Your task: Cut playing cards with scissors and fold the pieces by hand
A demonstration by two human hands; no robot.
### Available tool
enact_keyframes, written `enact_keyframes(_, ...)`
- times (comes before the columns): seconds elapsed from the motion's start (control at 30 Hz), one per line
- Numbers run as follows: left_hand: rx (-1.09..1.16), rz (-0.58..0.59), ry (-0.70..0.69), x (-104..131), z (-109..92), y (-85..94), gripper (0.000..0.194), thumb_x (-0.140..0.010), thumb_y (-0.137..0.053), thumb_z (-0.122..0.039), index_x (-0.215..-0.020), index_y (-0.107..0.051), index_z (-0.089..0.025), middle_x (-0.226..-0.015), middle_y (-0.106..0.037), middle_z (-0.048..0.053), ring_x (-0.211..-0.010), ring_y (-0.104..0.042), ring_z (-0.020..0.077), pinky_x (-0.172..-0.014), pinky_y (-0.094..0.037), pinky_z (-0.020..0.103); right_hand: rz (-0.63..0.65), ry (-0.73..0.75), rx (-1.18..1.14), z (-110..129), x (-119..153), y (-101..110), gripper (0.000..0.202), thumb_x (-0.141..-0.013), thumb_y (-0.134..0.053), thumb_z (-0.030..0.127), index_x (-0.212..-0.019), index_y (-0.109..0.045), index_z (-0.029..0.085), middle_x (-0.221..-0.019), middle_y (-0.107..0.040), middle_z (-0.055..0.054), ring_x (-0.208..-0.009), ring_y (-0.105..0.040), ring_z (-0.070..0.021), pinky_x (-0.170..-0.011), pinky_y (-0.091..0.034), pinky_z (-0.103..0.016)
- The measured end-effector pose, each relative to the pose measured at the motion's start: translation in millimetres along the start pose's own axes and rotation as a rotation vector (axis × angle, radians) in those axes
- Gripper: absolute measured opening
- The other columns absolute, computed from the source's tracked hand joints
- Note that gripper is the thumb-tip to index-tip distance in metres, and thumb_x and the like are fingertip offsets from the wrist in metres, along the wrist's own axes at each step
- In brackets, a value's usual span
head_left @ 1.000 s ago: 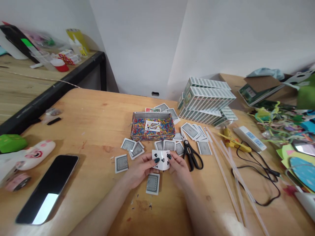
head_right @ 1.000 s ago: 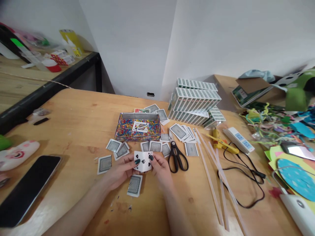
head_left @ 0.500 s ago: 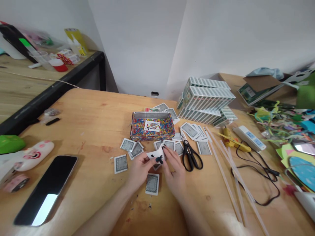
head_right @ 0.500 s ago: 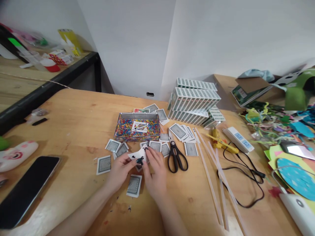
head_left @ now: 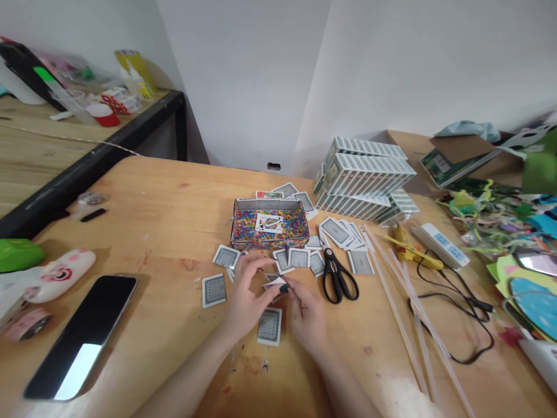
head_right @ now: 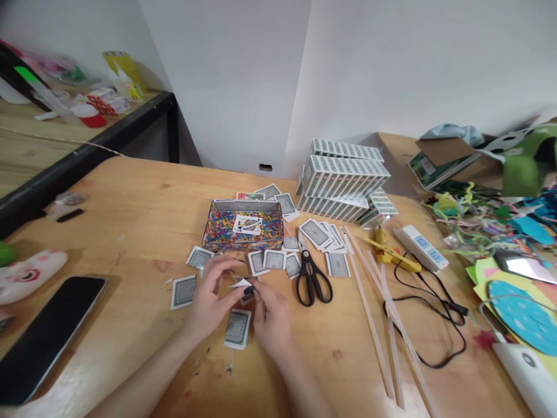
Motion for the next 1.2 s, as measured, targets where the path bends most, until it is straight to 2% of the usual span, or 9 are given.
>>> enact_keyframes(0.13,0.04,0.131,-0.051,-2,-4,-3.3,0.005,-0.074,-0.062,-0.02,-0.078,-0.065,-0.02,-0.087,-0.062,0.005,-0.089,-0.057,0.0186,-0.081,-0.044,0.033,0.02,0.018,0.037,3,-1,-1,0.024,-0.082,-0.038,0.01,-0.087,-0.06,0.017,-0.074,-0.068,-0.007,-0.065,-0.064,-0.0187,-0.055,-0.049,-0.027)
enact_keyframes(0.27,0.122,0.095,0.006,2,-3,-6.0,0.007,-0.076,-0.059,-0.02,-0.075,-0.066,-0.019,-0.082,-0.066,0.005,-0.083,-0.06,0.018,-0.077,-0.047,0.031,0.045,-0.025,0.042,4,-1,-2,0.022,-0.084,-0.038,0.014,-0.071,-0.055,0.019,-0.059,-0.059,-0.003,-0.05,-0.055,-0.0156,-0.046,-0.041,-0.025)
enact_keyframes(0.43,0.127,0.062,0.157,11,5,-10.0,0.011,-0.077,-0.057,-0.025,-0.078,-0.065,-0.018,-0.08,-0.066,0.004,-0.075,-0.061,0.0166,-0.07,-0.047,0.026,0.084,-0.1,-0.032,7,-1,-3,0.022,-0.086,-0.04,0.022,-0.068,-0.053,0.02,-0.056,-0.055,-0.001,-0.048,-0.052,-0.0152,-0.046,-0.04,-0.025)
enact_keyframes(0.6,0.114,0.005,0.323,12,14,-8.8,0.025,-0.081,-0.05,-0.033,-0.065,-0.06,-0.017,-0.056,-0.056,-0.002,-0.053,-0.05,0.0111,-0.049,-0.039,0.019,0.207,-0.311,-0.396,9,3,-17,0.027,-0.087,-0.042,0.037,-0.069,-0.053,0.02,-0.054,-0.057,0.001,-0.048,-0.056,-0.0146,-0.047,-0.044,-0.024)
enact_keyframes(0.73,0.019,0.056,0.285,9,12,-10.0,0.021,-0.079,-0.051,-0.032,-0.074,-0.066,-0.017,-0.061,-0.061,-0.001,-0.055,-0.052,0.0121,-0.052,-0.039,0.02,0.179,-0.491,-0.597,2,4,-24,0.03,-0.084,-0.046,0.045,-0.069,-0.05,0.02,-0.051,-0.048,0.005,-0.037,-0.051,-0.0105,-0.036,-0.038,-0.02)
enact_keyframes(0.87,-0.021,0.117,0.247,8,9,-13.2,0.02,-0.08,-0.051,-0.03,-0.083,-0.066,-0.018,-0.07,-0.066,0.001,-0.06,-0.056,0.0131,-0.056,-0.041,0.021,0.172,-0.546,-0.637,-3,4,-24,0.03,-0.084,-0.045,0.044,-0.067,-0.047,0.02,-0.045,-0.043,0.007,-0.031,-0.048,-0.0093,-0.031,-0.033,-0.018)
enact_keyframes(0.97,-0.056,0.115,0.228,8,7,-13.2,0.018,-0.08,-0.05,-0.029,-0.075,-0.063,-0.018,-0.066,-0.063,0.0,-0.058,-0.055,0.0126,-0.055,-0.04,0.02,0.185,-0.552,-0.649,-2,5,-26,0.028,-0.085,-0.041,0.041,-0.066,-0.044,0.02,-0.039,-0.04,0.008,-0.03,-0.048,-0.0098,-0.029,-0.031,-0.017)
enact_keyframes(1.1,-0.061,0.061,0.243,8,6,-10.7,0.019,-0.078,-0.052,-0.032,-0.067,-0.06,-0.018,-0.056,-0.056,-0.002,-0.054,-0.051,0.0122,-0.05,-0.037,0.02,0.185,-0.549,-0.677,2,6,-27,0.02,-0.083,-0.041,0.032,-0.07,-0.048,0.019,-0.041,-0.043,0.008,-0.03,-0.047,-0.0089,-0.031,-0.035,-0.017)
enact_keyframes(1.2,-0.028,0.059,0.283,9,9,-10.4,0.022,-0.078,-0.051,-0.035,-0.066,-0.057,-0.017,-0.054,-0.052,-0.002,-0.051,-0.048,0.0111,-0.047,-0.035,0.019,0.241,-0.514,-0.729,8,4,-26,0.018,-0.081,-0.039,0.027,-0.079,-0.054,0.018,-0.04,-0.046,0.008,-0.032,-0.049,-0.0096,-0.036,-0.04,-0.019)
Point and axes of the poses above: each hand's wrist, its own x-axis away from the middle knuckle, its own y-axis out of the back of the hand, z = x × y, the point moved 4 cm from there along -x, towards the middle knuckle
